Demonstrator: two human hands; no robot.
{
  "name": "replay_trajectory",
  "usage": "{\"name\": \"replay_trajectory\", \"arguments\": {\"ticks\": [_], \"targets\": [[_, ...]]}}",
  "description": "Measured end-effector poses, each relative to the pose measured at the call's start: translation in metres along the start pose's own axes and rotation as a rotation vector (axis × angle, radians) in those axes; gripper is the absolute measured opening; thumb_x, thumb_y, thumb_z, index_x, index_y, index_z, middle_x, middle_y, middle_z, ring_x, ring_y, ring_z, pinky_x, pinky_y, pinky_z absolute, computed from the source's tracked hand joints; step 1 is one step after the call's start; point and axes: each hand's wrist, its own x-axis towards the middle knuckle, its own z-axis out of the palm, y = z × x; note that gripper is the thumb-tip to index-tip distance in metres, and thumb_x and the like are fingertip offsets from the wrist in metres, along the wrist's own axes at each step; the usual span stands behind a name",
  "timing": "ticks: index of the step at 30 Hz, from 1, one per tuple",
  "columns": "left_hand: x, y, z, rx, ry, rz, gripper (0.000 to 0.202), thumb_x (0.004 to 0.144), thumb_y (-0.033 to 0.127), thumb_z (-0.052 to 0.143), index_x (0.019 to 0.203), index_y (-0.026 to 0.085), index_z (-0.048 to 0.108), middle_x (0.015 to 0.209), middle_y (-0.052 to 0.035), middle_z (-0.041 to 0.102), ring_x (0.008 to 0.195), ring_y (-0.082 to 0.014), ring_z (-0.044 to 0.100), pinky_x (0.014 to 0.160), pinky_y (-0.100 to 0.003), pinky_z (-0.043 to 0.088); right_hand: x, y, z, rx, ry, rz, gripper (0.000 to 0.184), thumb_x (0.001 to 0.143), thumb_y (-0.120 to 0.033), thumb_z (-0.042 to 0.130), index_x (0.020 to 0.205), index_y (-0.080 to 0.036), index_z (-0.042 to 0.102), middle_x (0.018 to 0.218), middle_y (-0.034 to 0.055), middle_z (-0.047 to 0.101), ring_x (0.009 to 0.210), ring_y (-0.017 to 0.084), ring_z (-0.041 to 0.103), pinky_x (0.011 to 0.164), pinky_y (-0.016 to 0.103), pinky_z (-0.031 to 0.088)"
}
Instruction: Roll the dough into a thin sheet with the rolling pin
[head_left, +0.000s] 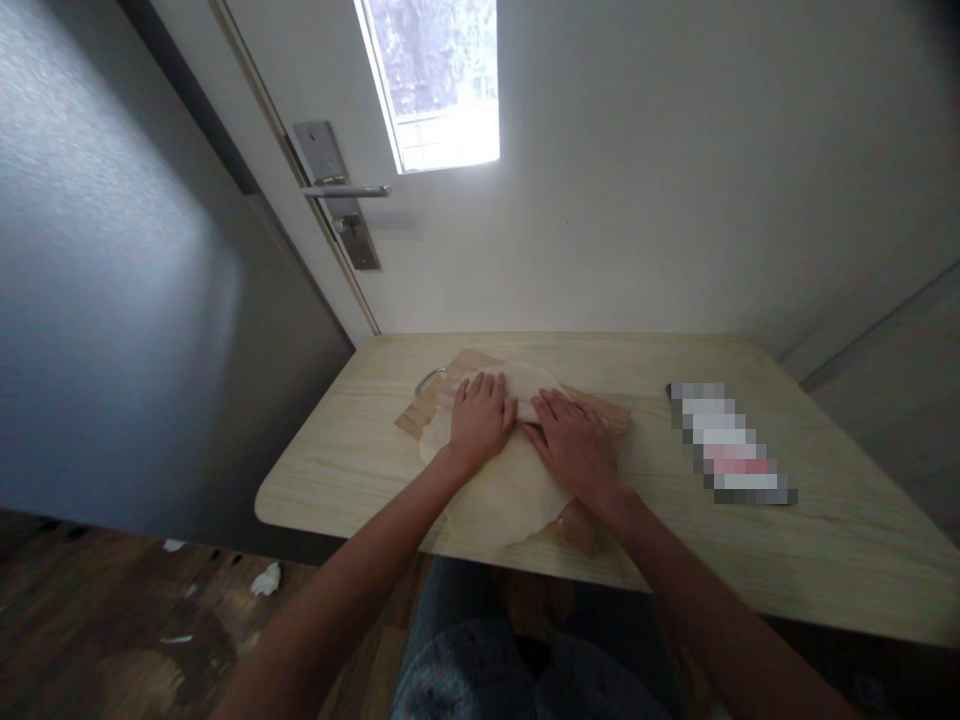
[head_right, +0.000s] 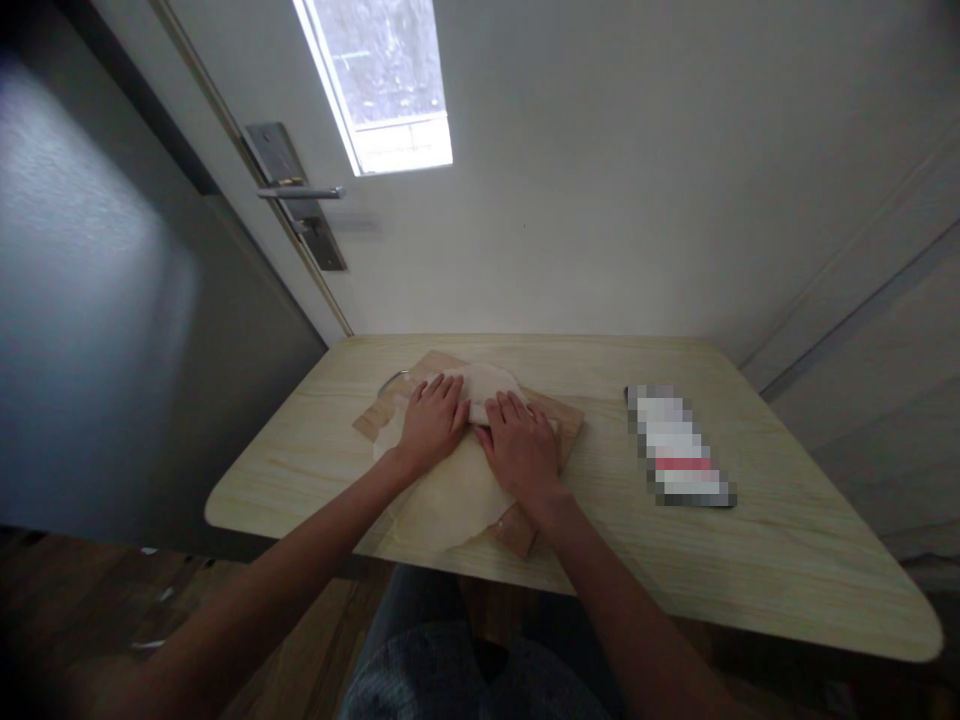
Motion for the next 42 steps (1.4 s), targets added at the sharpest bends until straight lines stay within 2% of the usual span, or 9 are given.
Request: {"name": "replay_trajectory", "arguments": {"ticks": [4,13,24,34,42], "targets": [[0.007,0.001,0.001,0.002,-0.005,-0.008,0.041,0.088,0.033,0.025,0.116,0.012,0.047,0.113,-0.0114,0.056,0.113,-0.0238,0.043,0.097,-0.040,0.027,0.007,0.003,0.000,-0.030,-0.015,-0.003,0.039,0.086,-0.037,0.034,0.113,-0.013,0.050,0.122,0.0116,0.050,0.112,0.024,0.042,0.091,0.038,0.029],[0.020,0.003,0.002,-0.005,-0.007,-0.012,0.033,0.088,0.029,0.026,0.090,0.015,0.056,0.100,-0.0095,0.060,0.104,-0.0232,0.048,0.091,-0.040,0.030,0.018,0.009,0.001,-0.035,-0.029,0.001,0.038,0.087,-0.040,0.031,0.105,-0.015,0.053,0.111,0.0099,0.056,0.103,0.022,0.047,0.087,0.036,0.031],[0.029,0.002,0.006,0.000,-0.008,-0.038,0.034,0.087,0.029,0.026,0.085,0.016,0.058,0.096,-0.0081,0.061,0.091,-0.0216,0.054,0.085,-0.038,0.032,0.024,0.011,0.000,-0.038,-0.062,0.016,0.038,0.087,-0.041,0.029,0.102,-0.017,0.054,0.107,0.0093,0.058,0.094,0.021,0.051,0.081,0.033,0.032],[0.034,0.002,0.010,-0.012,-0.030,-0.045,0.036,0.088,0.029,0.025,0.087,0.016,0.059,0.099,-0.0084,0.061,0.093,-0.0212,0.054,0.085,-0.038,0.031,0.029,0.014,0.000,-0.024,-0.093,0.028,0.038,0.088,-0.041,0.028,0.102,-0.018,0.053,0.105,0.0089,0.059,0.091,0.020,0.053,0.078,0.032,0.032],[0.040,0.002,0.010,-0.012,-0.026,-0.047,0.035,0.087,0.027,0.025,0.086,0.015,0.059,0.096,-0.0076,0.062,0.091,-0.0211,0.055,0.082,-0.037,0.033,0.034,0.015,0.003,-0.030,-0.086,0.038,0.040,0.088,-0.042,0.027,0.105,-0.017,0.053,0.112,0.0101,0.056,0.094,0.022,0.052,0.078,0.034,0.033]]}}
